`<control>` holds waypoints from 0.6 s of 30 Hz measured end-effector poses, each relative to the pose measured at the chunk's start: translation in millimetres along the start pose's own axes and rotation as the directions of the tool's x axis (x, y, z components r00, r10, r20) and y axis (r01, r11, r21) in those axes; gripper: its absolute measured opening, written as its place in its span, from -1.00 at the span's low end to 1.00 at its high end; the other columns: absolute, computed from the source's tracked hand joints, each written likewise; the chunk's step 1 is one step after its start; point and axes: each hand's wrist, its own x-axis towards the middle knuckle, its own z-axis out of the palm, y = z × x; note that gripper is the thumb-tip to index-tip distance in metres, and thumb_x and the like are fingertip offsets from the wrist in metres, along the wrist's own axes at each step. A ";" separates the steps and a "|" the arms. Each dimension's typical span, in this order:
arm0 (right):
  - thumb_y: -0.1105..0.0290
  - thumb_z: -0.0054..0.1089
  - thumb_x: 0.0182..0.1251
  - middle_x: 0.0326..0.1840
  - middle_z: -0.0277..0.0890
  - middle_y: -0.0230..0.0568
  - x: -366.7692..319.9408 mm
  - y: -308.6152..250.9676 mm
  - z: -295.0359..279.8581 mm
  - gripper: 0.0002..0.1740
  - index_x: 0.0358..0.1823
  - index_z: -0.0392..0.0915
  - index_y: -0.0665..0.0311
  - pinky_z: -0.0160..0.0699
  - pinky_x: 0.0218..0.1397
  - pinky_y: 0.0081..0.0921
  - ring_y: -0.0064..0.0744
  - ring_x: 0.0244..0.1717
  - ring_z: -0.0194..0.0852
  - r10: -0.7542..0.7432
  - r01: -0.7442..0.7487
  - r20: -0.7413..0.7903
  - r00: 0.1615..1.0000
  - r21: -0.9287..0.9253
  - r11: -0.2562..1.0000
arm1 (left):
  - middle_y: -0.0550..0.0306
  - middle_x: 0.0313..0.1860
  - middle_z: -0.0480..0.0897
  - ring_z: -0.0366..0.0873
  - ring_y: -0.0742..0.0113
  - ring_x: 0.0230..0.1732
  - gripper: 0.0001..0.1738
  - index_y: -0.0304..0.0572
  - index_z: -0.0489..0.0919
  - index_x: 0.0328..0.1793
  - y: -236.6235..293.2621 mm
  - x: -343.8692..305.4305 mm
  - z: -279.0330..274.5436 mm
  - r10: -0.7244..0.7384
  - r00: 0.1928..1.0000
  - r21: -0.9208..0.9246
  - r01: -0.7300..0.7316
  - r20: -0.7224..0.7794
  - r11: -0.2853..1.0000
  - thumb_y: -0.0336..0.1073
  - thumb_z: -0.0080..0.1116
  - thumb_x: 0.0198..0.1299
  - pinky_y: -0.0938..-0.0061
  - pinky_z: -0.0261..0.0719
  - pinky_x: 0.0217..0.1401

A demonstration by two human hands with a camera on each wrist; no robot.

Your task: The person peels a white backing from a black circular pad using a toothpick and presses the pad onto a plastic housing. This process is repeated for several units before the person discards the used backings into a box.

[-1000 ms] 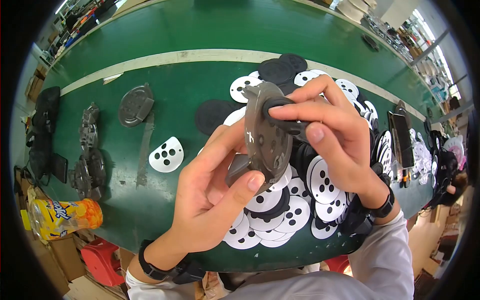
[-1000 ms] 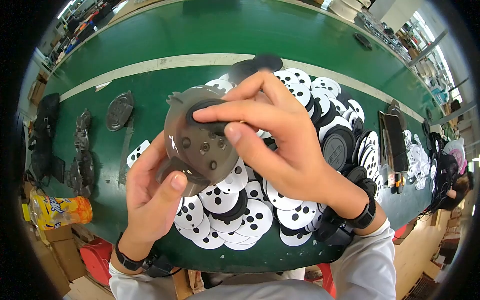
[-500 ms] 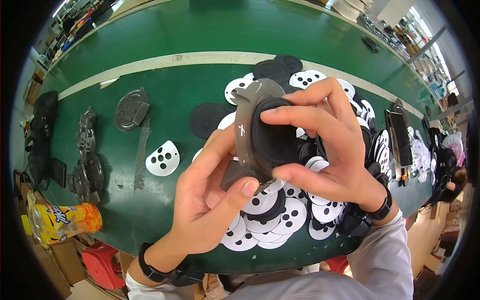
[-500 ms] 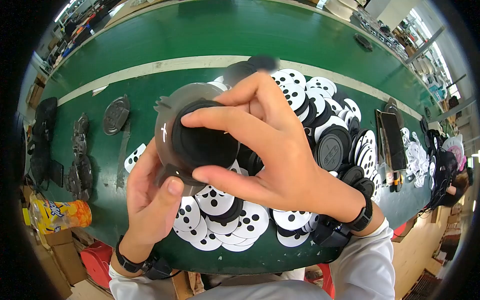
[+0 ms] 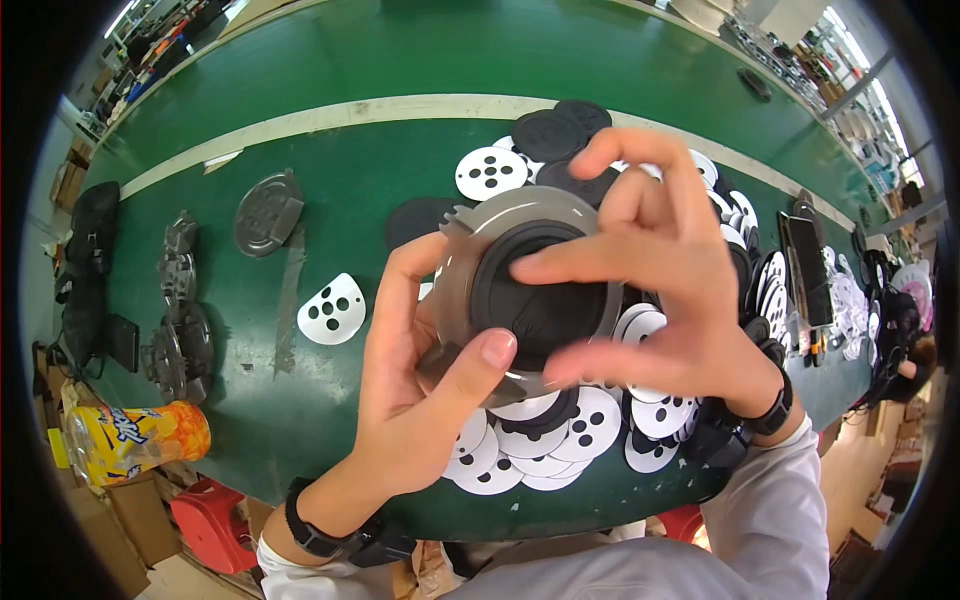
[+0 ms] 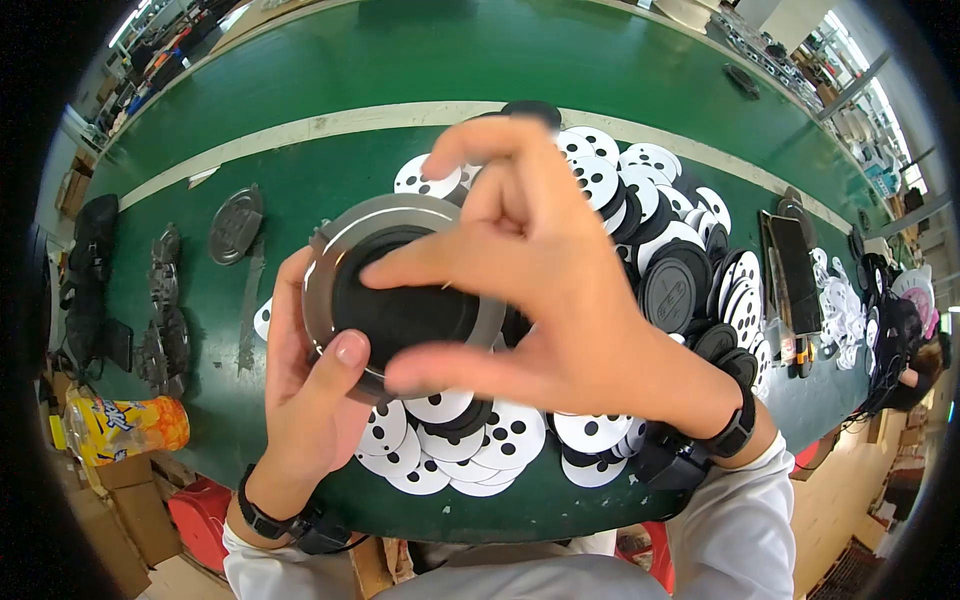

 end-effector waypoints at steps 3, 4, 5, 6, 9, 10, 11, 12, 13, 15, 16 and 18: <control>0.39 0.45 -0.19 -0.18 0.30 -0.27 -0.8 4.7 1.0 -0.65 -0.33 0.54 0.30 0.09 -0.32 -0.72 -0.65 -0.49 0.02 0.126 -0.110 -0.130 0.983 0.123 0.986 | 0.04 0.06 0.43 0.39 0.43 0.06 -0.44 -0.25 0.14 0.27 -1.3 0.5 -3.6 0.067 0.998 0.059 -0.068 0.017 0.996 -0.47 0.06 0.17 0.55 0.35 0.09; 0.47 0.42 -0.14 -0.30 0.34 -0.34 -0.4 2.7 0.3 -0.72 -0.41 0.48 0.31 0.07 -0.33 -0.74 -0.68 -0.48 0.02 0.271 -0.230 -0.160 0.949 0.235 0.944 | 0.04 0.06 0.43 0.39 0.43 0.06 -0.47 -0.29 0.18 0.25 -1.3 0.7 -4.5 0.091 0.995 0.085 -0.094 0.030 0.992 -0.48 0.06 0.16 0.54 0.35 0.09; 0.47 0.42 -0.14 -0.30 0.34 -0.34 -0.6 1.0 -1.0 -0.72 -0.41 0.48 0.31 0.07 -0.33 -0.74 -0.68 -0.48 0.02 0.271 -0.231 -0.160 0.949 0.233 0.945 | 0.04 0.06 0.43 0.39 0.43 0.06 -0.47 -0.29 0.18 0.25 -1.4 1.3 -5.7 0.092 0.995 0.084 -0.094 0.032 0.992 -0.48 0.06 0.16 0.54 0.35 0.09; 0.48 0.40 -0.10 -0.35 0.31 -0.40 -0.9 -0.6 -2.2 -0.75 -0.44 0.47 0.30 0.03 -0.37 -0.75 -0.70 -0.49 0.00 0.449 -0.411 -0.010 0.894 0.386 0.826 | 0.04 0.06 0.44 0.39 0.43 0.05 -0.50 -0.32 0.23 0.22 -1.2 2.1 -7.2 0.113 0.993 0.105 -0.117 0.042 0.988 -0.49 0.07 0.14 0.53 0.35 0.10; 0.44 0.38 -0.02 -0.47 0.24 -0.48 -1.3 0.0 -6.3 -0.78 -0.51 0.45 0.31 -0.01 -0.46 -0.75 -0.73 -0.51 -0.03 0.506 -0.540 0.207 0.837 0.457 0.707 | 0.04 0.05 0.44 0.39 0.41 0.04 -0.52 -0.37 0.29 0.18 3.3 4.7 -17.7 0.132 0.987 0.184 -0.147 0.091 0.972 -0.49 0.10 0.11 0.51 0.35 0.10; 0.39 0.37 0.03 -0.55 0.19 -0.51 -1.3 1.8 -8.5 -0.75 -0.56 0.43 0.31 -0.02 -0.51 -0.74 -0.75 -0.54 -0.04 0.431 -0.500 0.255 0.866 0.419 0.758 | 0.04 0.04 0.44 0.40 0.40 0.04 -0.51 -0.39 0.32 0.18 5.5 5.4 -21.5 0.126 0.984 0.238 -0.154 0.126 0.959 -0.50 0.11 0.09 0.50 0.35 0.11; 0.39 0.33 0.07 -0.60 0.15 -0.59 -0.3 7.6 -12.2 -0.77 -0.55 0.45 0.30 -0.03 -0.53 -0.73 -0.79 -0.56 -0.03 0.287 -0.352 0.267 0.920 0.239 0.905 | 0.04 0.04 0.44 0.40 0.40 0.04 -0.51 -0.39 0.32 0.18 7.8 7.4 -24.1 0.123 0.984 0.239 -0.150 0.125 0.959 -0.50 0.11 0.09 0.50 0.35 0.11; 0.39 0.33 0.07 -0.60 0.15 -0.59 0.7 8.1 -15.2 -0.77 -0.55 0.45 0.30 -0.03 -0.53 -0.73 -0.79 -0.56 -0.03 0.291 -0.355 0.265 0.919 0.241 0.903 | 0.02 0.06 0.43 0.39 0.39 0.04 -0.48 -0.40 0.31 0.19 10.3 10.6 -26.1 0.198 0.970 0.365 -0.236 0.138 0.900 -0.52 0.12 0.06 0.50 0.36 0.10; 0.37 0.31 0.10 -0.62 0.18 -0.61 2.2 6.6 -19.2 -0.78 -0.55 0.46 0.29 -0.01 -0.53 -0.73 -0.79 -0.56 -0.01 0.433 -0.519 0.307 0.848 0.311 0.796 | 0.00 0.08 0.41 0.39 0.37 0.04 -0.46 -0.41 0.31 0.20 11.7 13.5 -26.1 0.270 0.949 0.482 -0.316 0.164 0.817 -0.54 0.13 0.03 0.49 0.37 0.09; 0.30 0.25 0.17 -0.63 0.27 -0.63 3.5 17.7 -19.0 -0.78 -0.47 0.52 0.31 0.02 -0.53 -0.74 -0.81 -0.57 0.05 0.559 -0.583 0.227 0.798 0.529 0.617 | -0.03 0.12 0.34 0.39 0.32 0.02 -0.50 -0.44 0.31 0.21 17.4 17.5 -20.3 0.441 0.897 0.518 -0.362 -0.033 0.775 -0.40 0.01 0.12 0.40 0.45 0.01; 0.24 0.24 0.15 -0.63 0.39 -0.52 5.6 28.7 -20.0 -0.71 -0.35 0.54 0.37 0.15 -0.52 -0.71 -0.75 -0.58 0.23 0.568 -0.534 0.066 0.820 0.445 0.719 | -0.03 0.14 0.33 0.39 0.30 0.01 -0.51 -0.44 0.31 0.21 20.3 19.3 -22.0 0.483 0.866 0.502 -0.363 -0.131 0.785 -0.34 -0.04 0.15 0.37 0.47 -0.02; 0.19 0.26 0.10 -0.61 0.48 -0.34 3.0 37.8 -25.3 -0.64 -0.25 0.54 0.38 0.32 -0.47 -0.58 -0.51 -0.52 0.46 0.560 -0.586 -0.171 0.810 -0.271 0.764 | -0.03 0.12 0.34 0.38 0.29 0.03 -0.48 -0.42 0.31 0.22 24.6 17.1 -25.6 0.480 0.863 0.529 -0.338 -0.155 0.779 -0.24 -0.08 0.18 0.37 0.45 0.00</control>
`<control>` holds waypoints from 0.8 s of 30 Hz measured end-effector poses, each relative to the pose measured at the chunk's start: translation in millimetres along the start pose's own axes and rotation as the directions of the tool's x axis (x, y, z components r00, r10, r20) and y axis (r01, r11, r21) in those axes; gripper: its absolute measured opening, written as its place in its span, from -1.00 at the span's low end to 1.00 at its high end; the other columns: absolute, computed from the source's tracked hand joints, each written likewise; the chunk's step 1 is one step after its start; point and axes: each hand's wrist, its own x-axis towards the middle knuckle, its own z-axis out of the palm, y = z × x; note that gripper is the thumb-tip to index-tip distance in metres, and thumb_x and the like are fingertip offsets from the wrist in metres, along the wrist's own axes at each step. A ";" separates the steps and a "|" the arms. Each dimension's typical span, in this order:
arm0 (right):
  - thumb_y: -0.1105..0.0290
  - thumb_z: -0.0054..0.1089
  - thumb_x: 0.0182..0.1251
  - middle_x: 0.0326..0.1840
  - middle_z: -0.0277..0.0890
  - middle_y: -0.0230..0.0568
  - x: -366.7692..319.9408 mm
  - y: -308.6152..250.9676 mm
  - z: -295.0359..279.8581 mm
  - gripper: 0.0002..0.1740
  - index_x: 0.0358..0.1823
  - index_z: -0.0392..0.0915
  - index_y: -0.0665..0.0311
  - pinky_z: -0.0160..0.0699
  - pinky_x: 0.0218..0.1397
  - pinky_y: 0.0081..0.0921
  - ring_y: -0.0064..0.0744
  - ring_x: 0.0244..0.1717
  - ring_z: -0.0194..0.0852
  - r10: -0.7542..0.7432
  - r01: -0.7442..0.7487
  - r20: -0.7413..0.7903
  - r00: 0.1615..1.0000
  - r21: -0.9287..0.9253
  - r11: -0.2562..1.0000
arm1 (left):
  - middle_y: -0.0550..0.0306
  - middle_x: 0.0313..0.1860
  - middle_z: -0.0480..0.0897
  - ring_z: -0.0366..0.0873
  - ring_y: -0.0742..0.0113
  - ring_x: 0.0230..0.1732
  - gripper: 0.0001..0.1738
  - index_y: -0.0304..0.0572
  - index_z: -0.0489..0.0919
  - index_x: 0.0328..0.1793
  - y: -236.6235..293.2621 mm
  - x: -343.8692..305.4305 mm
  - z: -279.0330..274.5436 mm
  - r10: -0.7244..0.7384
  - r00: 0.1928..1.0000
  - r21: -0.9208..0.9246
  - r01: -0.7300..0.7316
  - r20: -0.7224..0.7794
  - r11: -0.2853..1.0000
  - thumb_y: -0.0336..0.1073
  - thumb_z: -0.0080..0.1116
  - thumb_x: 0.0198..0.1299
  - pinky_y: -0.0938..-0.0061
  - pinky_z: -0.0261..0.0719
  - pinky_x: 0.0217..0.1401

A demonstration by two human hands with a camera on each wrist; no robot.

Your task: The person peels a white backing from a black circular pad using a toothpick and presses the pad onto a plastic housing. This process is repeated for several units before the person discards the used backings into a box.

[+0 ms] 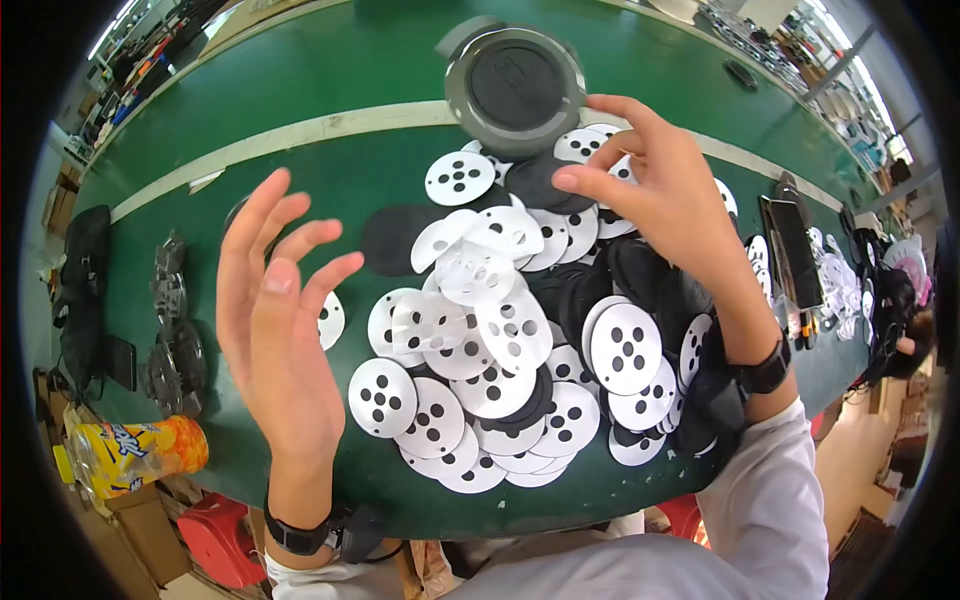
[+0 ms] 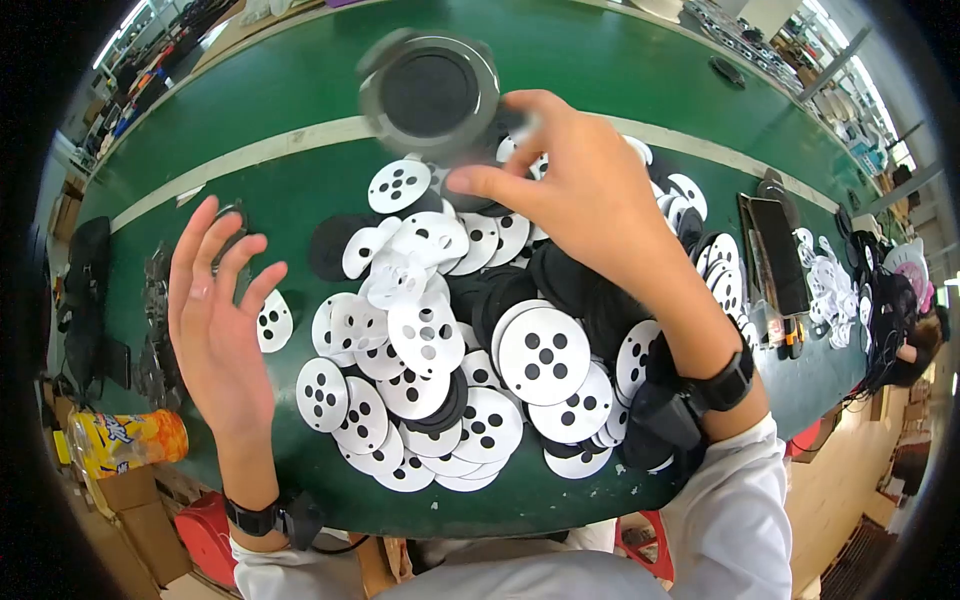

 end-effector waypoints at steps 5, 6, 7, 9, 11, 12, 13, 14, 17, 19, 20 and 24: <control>0.11 0.28 0.03 -0.41 0.53 -0.20 0.7 11.6 1.0 -0.57 -0.21 0.55 0.32 0.46 -0.36 -0.42 -0.22 -0.40 0.54 -0.144 0.149 0.041 0.989 -0.366 0.919 | 0.06 -0.07 0.47 0.43 0.37 -0.09 -0.61 -0.40 0.42 0.09 -7.9 -2.9 2.2 -0.040 0.999 -0.011 0.040 0.025 0.999 -0.29 -0.10 0.20 0.42 0.47 -0.09; 0.09 0.28 0.02 -0.35 0.53 -0.19 0.1 16.9 6.3 -0.56 -0.21 0.56 0.29 0.48 -0.35 -0.39 -0.20 -0.40 0.53 -0.229 0.212 0.009 0.973 -0.415 0.885 | 0.06 -0.07 0.47 0.43 0.37 -0.09 -0.61 -0.40 0.42 0.09 -9.1 -3.4 2.0 -0.038 0.999 -0.012 0.039 0.024 0.999 -0.29 -0.10 0.20 0.42 0.47 -0.09; 0.07 0.27 0.01 -0.26 0.49 -0.20 0.7 21.1 11.1 -0.56 -0.20 0.57 0.26 0.50 -0.33 -0.36 -0.23 -0.39 0.53 -0.231 0.198 -0.017 0.973 -0.453 0.869 | 0.06 -0.07 0.47 0.42 0.37 -0.08 -0.62 -0.40 0.43 0.08 -10.0 -4.0 1.6 -0.055 0.996 0.013 0.054 0.068 0.998 -0.30 -0.11 0.21 0.41 0.45 -0.08; 0.06 0.27 0.01 -0.25 0.46 -0.21 0.3 29.5 20.0 -0.56 -0.19 0.57 0.25 0.49 -0.34 -0.37 -0.25 -0.38 0.53 -0.261 0.227 -0.004 0.965 -0.481 0.847 | 0.08 -0.09 0.47 0.41 0.38 -0.08 -0.66 -0.40 0.46 0.03 -12.0 -4.7 0.2 -0.068 0.989 0.036 0.064 0.135 0.997 -0.33 -0.11 0.21 0.38 0.43 -0.07; 0.06 0.27 0.01 -0.25 0.44 -0.22 0.7 32.8 21.7 -0.56 -0.18 0.58 0.24 0.49 -0.35 -0.38 -0.26 -0.38 0.52 -0.291 0.255 0.009 0.957 -0.508 0.823 | 0.09 -0.09 0.48 0.41 0.38 -0.08 -0.67 -0.40 0.46 0.02 -13.0 -5.1 0.2 -0.067 0.987 0.030 0.063 0.146 0.998 -0.33 -0.11 0.21 0.39 0.43 -0.07; 0.05 0.27 0.00 -0.25 0.44 -0.25 1.4 33.7 20.8 -0.56 -0.19 0.59 0.23 0.48 -0.36 -0.39 -0.28 -0.39 0.52 -0.298 0.296 0.078 0.951 -0.497 0.816 | 0.09 -0.10 0.48 0.41 0.39 -0.09 -0.67 -0.39 0.47 0.01 -13.3 -5.3 0.5 -0.066 0.985 0.025 0.063 0.157 0.998 -0.33 -0.11 0.21 0.39 0.43 -0.07; 0.03 0.27 -0.01 -0.26 0.43 -0.28 1.9 34.6 19.8 -0.55 -0.20 0.60 0.22 0.46 -0.37 -0.41 -0.29 -0.39 0.51 -0.305 0.336 0.145 0.941 -0.483 0.809 | 0.09 -0.10 0.48 0.41 0.39 -0.09 -0.67 -0.39 0.47 0.01 -13.7 -5.7 1.0 -0.064 0.985 0.024 0.061 0.159 0.998 -0.33 -0.11 0.21 0.39 0.43 -0.07; 0.03 0.27 -0.01 -0.26 0.43 -0.28 2.6 35.4 19.0 -0.55 -0.20 0.60 0.22 0.46 -0.37 -0.41 -0.29 -0.39 0.51 -0.306 0.335 0.141 0.942 -0.485 0.808 | 0.10 -0.11 0.48 0.41 0.39 -0.09 -0.69 -0.39 0.48 -0.01 -14.0 -5.8 1.4 -0.067 0.985 0.022 0.064 0.157 0.998 -0.33 -0.10 0.20 0.40 0.43 -0.07; 0.00 0.28 -0.04 -0.29 0.44 -0.31 4.4 35.2 16.4 -0.56 -0.28 0.62 0.21 0.44 -0.37 -0.43 -0.31 -0.42 0.50 -0.302 0.358 0.196 0.933 -0.412 0.838 | 0.11 -0.12 0.48 0.42 0.41 -0.11 -0.72 -0.37 0.49 -0.05 -13.8 -5.6 3.8 -0.075 0.986 0.021 0.072 0.149 0.997 -0.35 -0.09 0.19 0.42 0.43 -0.08; -0.01 0.27 -0.06 -0.33 0.45 -0.34 5.0 32.4 15.1 -0.57 -0.35 0.63 0.21 0.44 -0.36 -0.44 -0.31 -0.41 0.50 -0.299 0.368 0.225 0.927 -0.394 0.842 | 0.11 -0.13 0.48 0.42 0.42 -0.13 -0.73 -0.36 0.50 -0.07 -15.5 -6.4 4.5 -0.082 0.987 0.018 0.080 0.141 0.997 -0.35 -0.08 0.19 0.43 0.43 -0.09; -0.01 0.27 -0.06 -0.33 0.45 -0.34 4.9 31.7 13.2 -0.57 -0.35 0.63 0.21 0.44 -0.36 -0.44 -0.31 -0.41 0.50 -0.299 0.366 0.220 0.929 -0.400 0.841 | 0.12 -0.13 0.47 0.42 0.43 -0.14 -0.76 -0.35 0.50 -0.10 -17.5 -6.2 4.0 -0.065 0.989 0.044 0.060 0.136 0.997 -0.36 -0.07 0.19 0.44 0.43 -0.10; 0.02 0.24 0.02 -0.32 0.53 -0.26 8.4 32.1 6.5 -0.56 -0.25 0.58 0.26 0.44 -0.32 -0.42 -0.27 -0.40 0.53 -0.364 0.388 0.157 0.918 -0.160 0.908 | 0.14 -0.13 0.45 0.41 0.44 -0.17 -0.81 -0.32 0.51 -0.16 -20.8 -5.4 4.5 -0.017 0.992 0.090 0.005 0.126 0.996 -0.37 -0.05 0.19 0.48 0.43 -0.13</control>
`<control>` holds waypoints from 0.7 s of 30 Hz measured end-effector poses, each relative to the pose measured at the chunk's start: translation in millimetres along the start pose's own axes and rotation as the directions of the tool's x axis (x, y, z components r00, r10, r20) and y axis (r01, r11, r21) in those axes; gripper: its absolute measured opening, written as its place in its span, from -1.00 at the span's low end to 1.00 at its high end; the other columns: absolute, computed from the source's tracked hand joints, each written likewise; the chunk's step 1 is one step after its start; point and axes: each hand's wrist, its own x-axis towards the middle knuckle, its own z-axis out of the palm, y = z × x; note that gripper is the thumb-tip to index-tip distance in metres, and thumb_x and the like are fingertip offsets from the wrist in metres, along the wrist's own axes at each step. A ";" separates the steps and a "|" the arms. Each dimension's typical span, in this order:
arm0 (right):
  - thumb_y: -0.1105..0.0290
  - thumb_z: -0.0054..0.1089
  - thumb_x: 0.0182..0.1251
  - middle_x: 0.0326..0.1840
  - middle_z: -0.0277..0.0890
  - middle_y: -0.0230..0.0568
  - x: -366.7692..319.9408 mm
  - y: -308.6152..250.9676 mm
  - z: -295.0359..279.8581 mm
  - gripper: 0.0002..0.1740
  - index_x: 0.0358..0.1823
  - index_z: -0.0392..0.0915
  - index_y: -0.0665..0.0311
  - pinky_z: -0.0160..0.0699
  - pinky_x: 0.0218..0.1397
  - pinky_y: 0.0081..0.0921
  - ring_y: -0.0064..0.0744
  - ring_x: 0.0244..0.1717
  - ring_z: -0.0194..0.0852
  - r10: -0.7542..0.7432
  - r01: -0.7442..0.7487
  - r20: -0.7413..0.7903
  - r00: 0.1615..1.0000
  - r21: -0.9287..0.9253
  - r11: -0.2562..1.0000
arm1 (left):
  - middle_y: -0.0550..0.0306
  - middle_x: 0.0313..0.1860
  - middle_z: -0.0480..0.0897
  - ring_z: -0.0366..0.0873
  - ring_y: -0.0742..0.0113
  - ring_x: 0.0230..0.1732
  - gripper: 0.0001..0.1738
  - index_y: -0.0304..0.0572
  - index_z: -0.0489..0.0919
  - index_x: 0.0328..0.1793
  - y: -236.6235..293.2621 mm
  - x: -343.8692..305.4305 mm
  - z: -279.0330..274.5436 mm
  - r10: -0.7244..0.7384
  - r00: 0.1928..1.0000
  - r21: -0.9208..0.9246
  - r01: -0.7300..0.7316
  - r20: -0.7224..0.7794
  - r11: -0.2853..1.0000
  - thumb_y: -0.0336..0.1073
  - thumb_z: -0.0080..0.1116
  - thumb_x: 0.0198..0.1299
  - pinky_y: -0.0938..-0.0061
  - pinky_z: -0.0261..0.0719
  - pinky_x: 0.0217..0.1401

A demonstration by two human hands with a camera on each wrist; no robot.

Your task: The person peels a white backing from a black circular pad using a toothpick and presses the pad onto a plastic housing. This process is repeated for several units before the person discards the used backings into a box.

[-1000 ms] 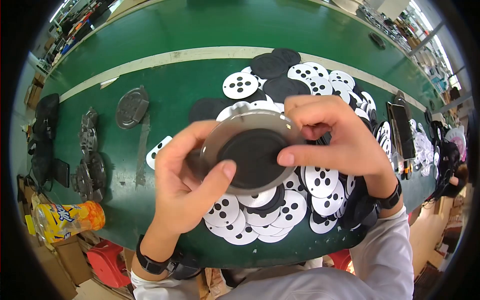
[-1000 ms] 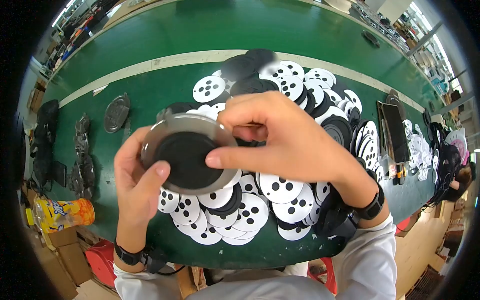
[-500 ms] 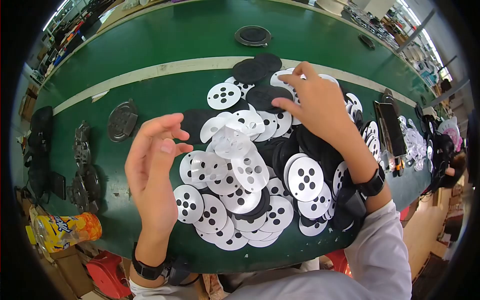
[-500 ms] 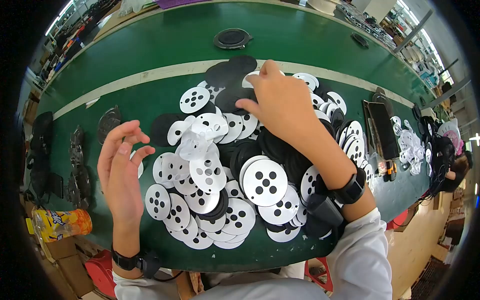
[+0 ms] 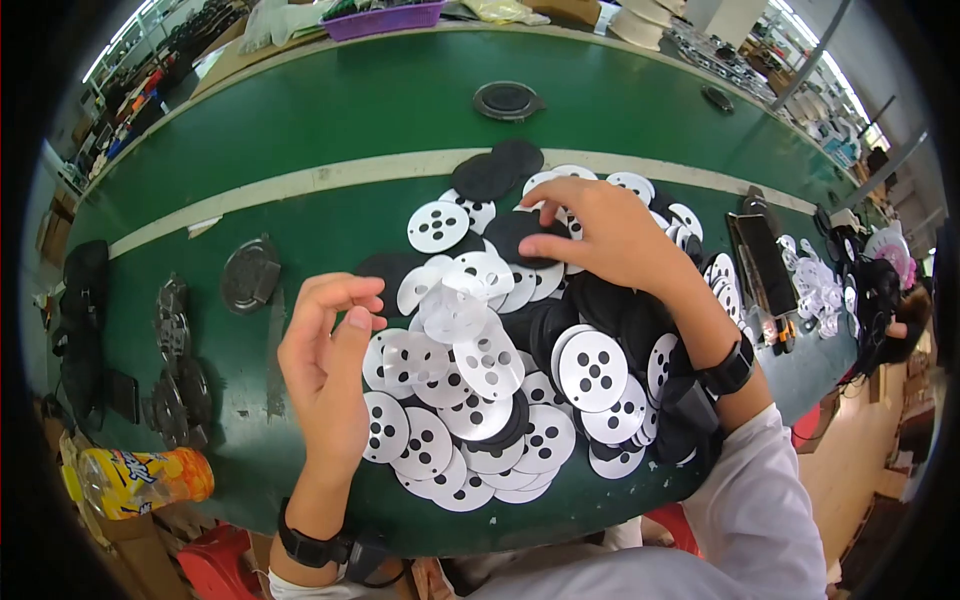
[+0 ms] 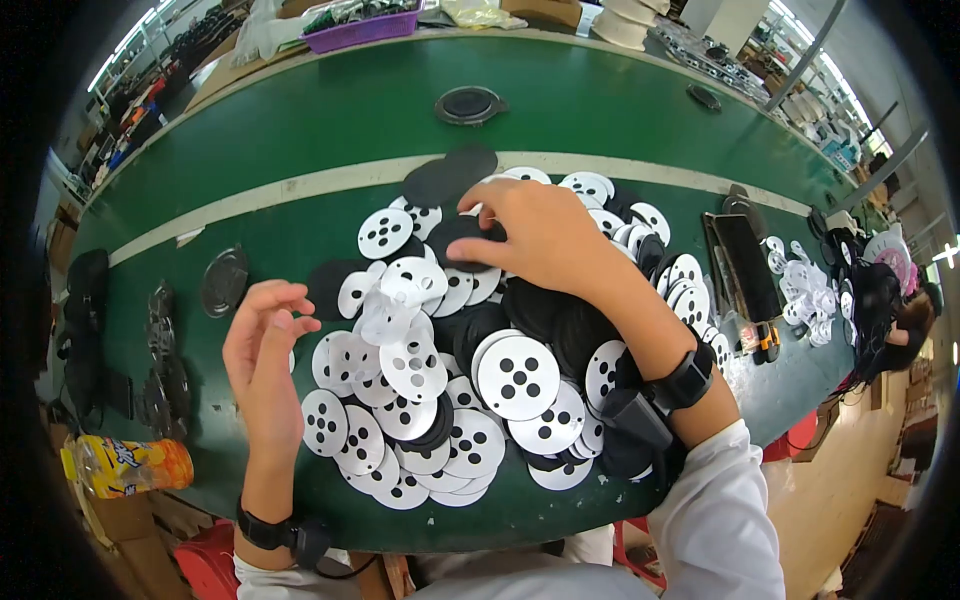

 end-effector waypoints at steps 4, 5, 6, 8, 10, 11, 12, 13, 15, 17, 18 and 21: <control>0.10 0.20 0.09 -0.46 0.56 -0.09 18.2 -14.0 -19.8 -0.57 -0.23 0.54 0.37 0.46 -0.25 -0.39 -0.18 -0.38 0.54 0.324 -0.338 0.123 0.938 0.119 0.933 | 0.15 -0.17 0.43 0.41 0.47 -0.19 -0.83 -0.33 0.51 -0.21 -1.1 0.7 0.5 0.025 1.000 0.020 -0.025 -0.001 0.999 -0.39 -0.06 0.19 0.53 0.43 -0.15; 0.12 0.21 0.09 -0.43 0.56 -0.10 26.3 -4.8 -19.2 -0.56 -0.15 0.53 0.36 0.45 -0.22 -0.42 -0.24 -0.39 0.53 0.296 -0.307 0.111 0.949 0.095 0.947 | 0.15 -0.17 0.43 0.41 0.47 -0.19 -0.83 -0.33 0.51 -0.21 -1.6 1.1 0.5 0.026 1.000 0.015 -0.026 -0.002 1.000 -0.39 -0.06 0.19 0.53 0.43 -0.15; 0.14 0.21 0.10 -0.40 0.56 -0.11 34.7 2.9 -21.2 -0.54 -0.07 0.52 0.34 0.44 -0.19 -0.45 -0.31 -0.40 0.53 0.269 -0.276 0.100 0.958 0.069 0.959 | 0.16 -0.18 0.43 0.41 0.47 -0.20 -0.84 -0.33 0.51 -0.21 -1.8 1.3 0.9 0.041 0.999 0.025 -0.041 0.004 0.999 -0.41 -0.07 0.19 0.54 0.42 -0.15; 0.09 0.19 0.11 -0.38 0.56 -0.06 57.3 13.3 -18.0 -0.47 -0.01 0.49 0.35 0.44 -0.11 -0.38 -0.21 -0.32 0.54 0.310 -0.316 0.176 0.934 0.002 0.949 | 0.16 -0.19 0.42 0.40 0.48 -0.21 -0.84 -0.33 0.51 -0.22 -2.4 0.5 2.6 0.060 0.998 0.030 -0.060 0.006 0.998 -0.42 -0.07 0.19 0.56 0.42 -0.16; 0.02 0.17 0.11 -0.26 0.54 0.01 72.5 41.7 11.1 -0.45 0.00 0.50 0.29 0.41 -0.02 -0.31 -0.11 -0.16 0.51 0.370 -0.353 0.165 0.914 -0.121 0.928 | 0.16 -0.20 0.42 0.40 0.48 -0.24 -0.85 -0.34 0.51 -0.23 -3.7 1.4 2.2 0.053 0.999 0.032 -0.053 0.008 0.998 -0.45 -0.08 0.19 0.57 0.40 -0.17; 0.02 0.17 0.11 -0.26 0.54 0.01 75.7 49.5 23.0 -0.45 0.00 0.50 0.29 0.41 -0.02 -0.31 -0.11 -0.16 0.51 0.366 -0.350 0.159 0.917 -0.120 0.929 | 0.16 -0.20 0.42 0.40 0.48 -0.24 -0.85 -0.34 0.51 -0.23 -4.7 1.9 1.4 0.061 0.998 0.034 -0.061 0.006 0.998 -0.45 -0.08 0.19 0.57 0.40 -0.17; 0.00 0.17 0.10 -0.19 0.52 0.03 79.2 50.5 31.1 -0.45 0.02 0.50 0.24 0.38 0.03 -0.29 -0.08 -0.09 0.47 0.347 -0.326 0.156 0.925 -0.146 0.934 | 0.15 -0.20 0.42 0.40 0.47 -0.24 -0.87 -0.35 0.51 -0.22 -6.2 2.1 0.4 0.058 0.998 0.019 -0.058 0.015 0.998 -0.47 -0.05 0.18 0.59 0.41 -0.19; -0.01 0.17 0.10 -0.13 0.50 0.05 81.7 52.9 35.3 -0.45 0.03 0.50 0.19 0.35 0.08 -0.26 -0.05 -0.02 0.43 0.329 -0.302 0.155 0.932 -0.171 0.938 | 0.15 -0.20 0.41 0.40 0.46 -0.24 -0.88 -0.37 0.52 -0.22 -6.6 2.8 -1.0 0.055 0.998 0.003 -0.055 0.023 0.998 -0.49 -0.01 0.17 0.61 0.41 -0.21; -0.01 0.17 0.09 -0.09 0.48 0.03 78.8 55.9 33.4 -0.46 0.04 0.50 0.15 0.34 0.08 -0.27 -0.05 0.00 0.42 0.258 -0.225 0.201 0.945 -0.173 0.959 | 0.14 -0.20 0.41 0.40 0.45 -0.24 -0.89 -0.37 0.52 -0.22 -6.8 4.4 -2.6 0.072 0.997 0.019 -0.073 0.022 0.997 -0.50 -0.01 0.17 0.62 0.42 -0.22; 0.04 0.21 0.07 -0.07 0.48 -0.02 71.6 53.8 27.2 -0.48 0.02 0.52 0.16 0.35 0.07 -0.27 -0.08 0.00 0.41 0.184 -0.139 0.271 0.945 -0.175 0.975 | 0.14 -0.20 0.41 0.41 0.45 -0.23 -0.89 -0.38 0.52 -0.23 -7.8 2.3 -0.6 0.075 0.997 0.022 -0.075 0.015 0.997 -0.51 0.00 0.16 0.63 0.43 -0.22; 0.04 0.21 0.07 -0.07 0.48 -0.02 70.8 51.2 22.8 -0.48 0.02 0.52 0.16 0.35 0.07 -0.27 -0.08 0.00 0.41 0.187 -0.140 0.277 0.942 -0.181 0.973 | 0.16 -0.21 0.41 0.40 0.48 -0.25 -0.88 -0.38 0.51 -0.24 -6.2 2.3 0.5 0.074 0.997 0.044 -0.074 0.016 0.996 -0.49 -0.03 0.17 0.62 0.40 -0.22; 0.13 0.25 0.04 -0.09 0.49 -0.05 71.0 46.7 11.2 -0.54 -0.06 0.55 0.22 0.36 0.06 -0.28 -0.11 -0.02 0.43 0.147 -0.123 0.312 0.939 -0.094 0.988 | 0.17 -0.21 0.41 0.40 0.51 -0.27 -0.88 -0.38 0.50 -0.24 -7.5 2.4 2.0 0.073 0.997 0.058 -0.074 0.019 0.996 -0.48 -0.05 0.18 0.62 0.38 -0.21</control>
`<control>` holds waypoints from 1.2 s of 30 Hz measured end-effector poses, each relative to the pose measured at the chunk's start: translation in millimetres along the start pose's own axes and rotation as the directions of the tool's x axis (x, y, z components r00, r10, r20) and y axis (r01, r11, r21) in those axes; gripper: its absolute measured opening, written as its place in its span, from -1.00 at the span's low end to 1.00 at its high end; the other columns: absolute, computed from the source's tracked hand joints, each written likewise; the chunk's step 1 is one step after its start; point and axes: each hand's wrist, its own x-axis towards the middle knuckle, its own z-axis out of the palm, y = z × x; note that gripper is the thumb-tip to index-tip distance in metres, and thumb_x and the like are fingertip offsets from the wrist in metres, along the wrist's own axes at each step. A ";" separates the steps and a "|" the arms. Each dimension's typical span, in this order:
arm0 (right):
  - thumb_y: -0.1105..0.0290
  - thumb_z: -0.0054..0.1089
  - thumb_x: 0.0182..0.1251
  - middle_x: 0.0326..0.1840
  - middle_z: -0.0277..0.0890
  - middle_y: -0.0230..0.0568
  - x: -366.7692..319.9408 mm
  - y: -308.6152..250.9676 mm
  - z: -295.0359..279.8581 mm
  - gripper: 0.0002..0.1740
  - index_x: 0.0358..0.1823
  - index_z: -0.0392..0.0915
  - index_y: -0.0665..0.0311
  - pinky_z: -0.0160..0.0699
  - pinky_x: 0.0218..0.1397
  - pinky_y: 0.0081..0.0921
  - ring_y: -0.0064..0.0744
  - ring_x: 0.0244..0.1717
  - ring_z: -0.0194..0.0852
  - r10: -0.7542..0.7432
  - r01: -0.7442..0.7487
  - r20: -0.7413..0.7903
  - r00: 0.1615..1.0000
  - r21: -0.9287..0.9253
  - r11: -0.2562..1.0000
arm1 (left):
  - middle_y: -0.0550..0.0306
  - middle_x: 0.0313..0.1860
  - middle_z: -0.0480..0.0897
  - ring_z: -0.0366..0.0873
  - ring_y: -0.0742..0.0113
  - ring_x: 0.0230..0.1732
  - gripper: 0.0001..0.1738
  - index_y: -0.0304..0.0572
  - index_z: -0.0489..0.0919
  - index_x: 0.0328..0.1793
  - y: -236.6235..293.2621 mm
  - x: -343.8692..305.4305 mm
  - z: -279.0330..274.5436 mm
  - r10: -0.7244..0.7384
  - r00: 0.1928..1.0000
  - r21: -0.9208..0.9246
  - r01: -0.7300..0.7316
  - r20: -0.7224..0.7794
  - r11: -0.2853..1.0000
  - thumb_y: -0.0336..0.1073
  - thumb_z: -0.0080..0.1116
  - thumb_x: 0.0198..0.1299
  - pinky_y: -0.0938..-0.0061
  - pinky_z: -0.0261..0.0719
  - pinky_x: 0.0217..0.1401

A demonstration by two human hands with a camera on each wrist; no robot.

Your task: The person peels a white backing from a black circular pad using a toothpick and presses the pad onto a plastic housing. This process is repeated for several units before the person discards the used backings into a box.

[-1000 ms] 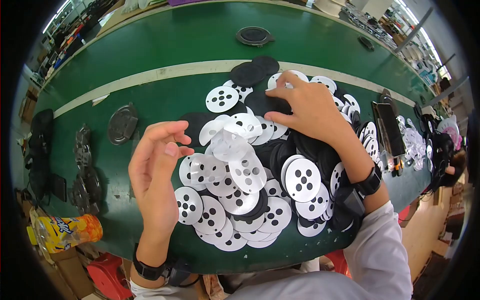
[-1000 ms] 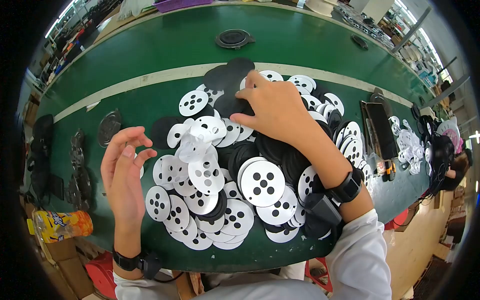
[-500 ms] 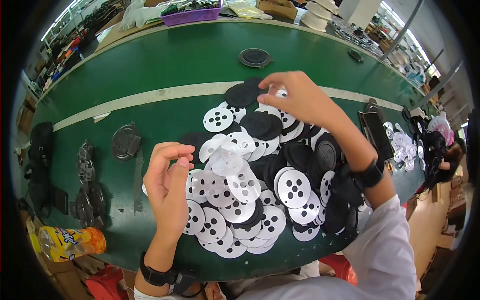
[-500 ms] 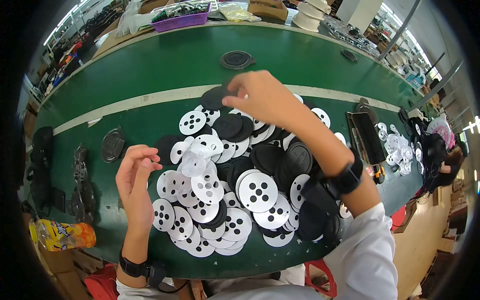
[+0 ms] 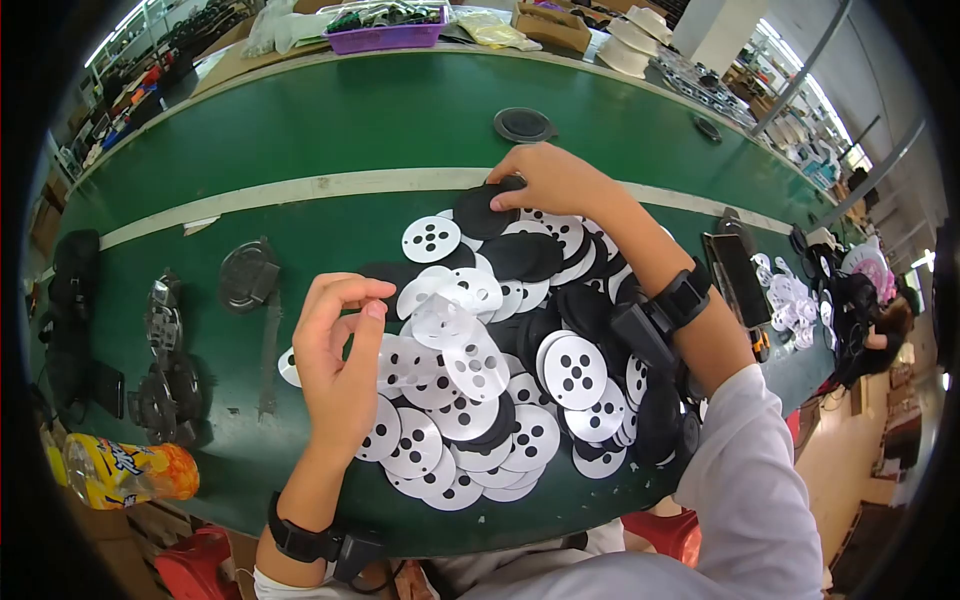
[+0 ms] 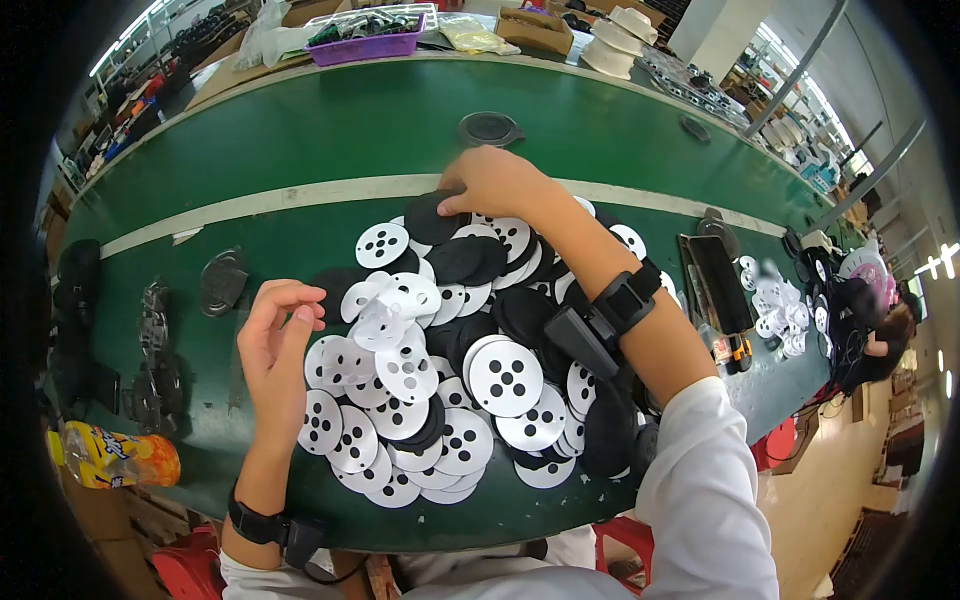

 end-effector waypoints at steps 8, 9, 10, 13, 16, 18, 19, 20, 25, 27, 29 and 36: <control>0.39 0.28 0.01 -0.27 0.53 -0.13 -2.0 -1.8 2.8 -0.77 -0.36 0.47 0.36 0.39 -0.04 -0.36 -0.14 -0.15 0.48 -0.073 0.086 -0.087 0.993 0.144 0.986 | 0.18 -0.21 0.42 0.39 0.52 -0.27 -0.87 -0.37 0.50 -0.24 -3.0 0.5 0.6 0.003 1.000 0.009 -0.003 0.010 1.000 -0.47 -0.05 0.19 0.63 0.37 -0.20; 0.39 0.28 0.01 -0.27 0.53 -0.13 -4.0 -4.1 2.7 -0.77 -0.36 0.47 0.36 0.39 -0.04 -0.36 -0.14 -0.15 0.48 -0.073 0.084 -0.082 0.994 0.146 0.986 | 0.18 -0.21 0.41 0.39 0.51 -0.27 -0.87 -0.37 0.50 -0.24 -3.1 0.3 0.5 0.007 1.000 0.014 -0.007 0.006 1.000 -0.46 -0.05 0.19 0.63 0.37 -0.20; 0.42 0.27 0.00 -0.30 0.52 -0.13 -6.2 -7.1 2.0 -0.79 -0.39 0.44 0.35 0.39 -0.07 -0.36 -0.15 -0.19 0.47 -0.091 0.106 -0.104 0.990 0.152 0.983 | 0.18 -0.21 0.41 0.39 0.51 -0.27 -0.87 -0.37 0.50 -0.24 -2.6 -0.1 0.2 0.003 1.000 0.017 -0.003 0.007 1.000 -0.46 -0.05 0.19 0.63 0.37 -0.20; 0.46 0.25 -0.04 -0.35 0.51 -0.15 -20.1 -21.0 -15.8 -0.80 -0.42 0.41 0.33 0.39 -0.13 -0.36 -0.16 -0.26 0.47 -0.114 0.129 -0.163 0.980 0.085 0.988 | 0.19 -0.21 0.41 0.39 0.51 -0.27 -0.88 -0.37 0.50 -0.24 -1.7 0.7 -0.8 -0.010 0.999 0.038 0.008 0.033 0.999 -0.47 -0.04 0.18 0.63 0.37 -0.19; 0.49 0.24 -0.09 -0.39 0.51 -0.18 -41.6 -33.8 -37.8 -0.81 -0.44 0.41 0.30 0.39 -0.17 -0.35 -0.15 -0.31 0.46 -0.148 0.138 -0.243 0.959 -0.059 0.989 | 0.18 -0.21 0.41 0.39 0.51 -0.27 -0.88 -0.36 0.49 -0.24 -2.3 0.5 -1.9 -0.012 0.999 0.038 0.011 0.034 0.999 -0.46 -0.03 0.18 0.62 0.37 -0.19; 0.48 0.26 -0.13 -0.40 0.52 -0.22 -55.9 -32.4 -45.7 -0.80 -0.43 0.45 0.27 0.39 -0.18 -0.34 -0.16 -0.31 0.48 -0.214 0.178 -0.241 0.947 -0.162 0.971 | 0.19 -0.22 0.41 0.38 0.51 -0.27 -0.89 -0.36 0.49 -0.23 -1.5 0.9 -2.3 -0.003 1.000 0.035 0.003 0.025 0.999 -0.46 -0.02 0.17 0.62 0.37 -0.19; 0.48 0.26 -0.13 -0.40 0.52 -0.22 -63.2 -32.3 -45.1 -0.80 -0.43 0.45 0.27 0.39 -0.18 -0.34 -0.16 -0.31 0.48 -0.210 0.175 -0.238 0.948 -0.162 0.971 | 0.19 -0.22 0.41 0.38 0.51 -0.27 -0.89 -0.36 0.49 -0.23 -1.0 0.9 -2.0 -0.006 1.000 0.032 0.006 0.027 0.999 -0.46 -0.02 0.17 0.62 0.37 -0.19; 0.46 0.29 -0.15 -0.40 0.53 -0.25 -71.2 -33.5 -43.3 -0.78 -0.41 0.47 0.27 0.39 -0.18 -0.33 -0.16 -0.30 0.48 -0.187 0.170 -0.119 0.975 -0.137 0.976 | 0.19 -0.22 0.41 0.38 0.51 -0.27 -0.89 -0.36 0.49 -0.23 -0.3 0.9 -1.7 0.000 1.000 0.038 -0.001 0.030 0.999 -0.47 -0.02 0.17 0.62 0.37 -0.19; 0.31 0.37 -0.15 -0.35 0.59 -0.21 -78.7 -33.4 -50.5 -0.69 -0.35 0.55 0.28 0.44 -0.15 -0.41 -0.23 -0.32 0.54 0.031 -0.032 0.006 0.999 0.217 0.976 | 0.20 -0.22 0.41 0.39 0.51 -0.27 -0.90 -0.36 0.49 -0.23 -2.4 0.6 -1.3 -0.002 0.999 0.041 0.000 0.039 0.999 -0.48 0.00 0.16 0.62 0.38 -0.18; 0.23 0.33 -0.08 -0.36 0.59 -0.18 -67.9 -15.5 -38.5 -0.66 -0.30 0.58 0.29 0.45 -0.13 -0.42 -0.25 -0.37 0.55 0.098 -0.077 -0.128 0.987 0.160 0.984 | 0.20 -0.23 0.41 0.39 0.51 -0.27 -0.90 -0.36 0.49 -0.24 -2.7 0.9 -2.4 -0.009 0.999 0.037 0.007 0.044 0.999 -0.47 -0.01 0.17 0.61 0.38 -0.18; 0.21 0.29 0.00 -0.34 0.58 -0.22 -52.6 5.5 -14.0 -0.66 -0.27 0.59 0.31 0.43 -0.23 -0.47 -0.39 -0.35 0.50 0.122 -0.090 -0.210 0.970 0.154 0.984 | 0.20 -0.23 0.41 0.39 0.51 -0.28 -0.90 -0.36 0.49 -0.24 -2.0 0.8 -3.7 -0.013 0.999 0.041 0.011 0.049 0.999 -0.46 -0.01 0.17 0.61 0.38 -0.18; 0.16 0.25 0.03 -0.16 0.47 -0.16 -52.7 -12.4 -15.2 -0.61 -0.15 0.57 0.23 0.35 0.01 -0.39 -0.19 -0.09 0.43 0.093 -0.094 0.013 0.996 0.082 0.992 | 0.20 -0.23 0.42 0.39 0.51 -0.28 -0.89 -0.35 0.49 -0.23 -1.4 2.7 -5.2 -0.005 0.999 0.047 0.003 0.039 0.999 -0.46 -0.03 0.19 0.62 0.38 -0.18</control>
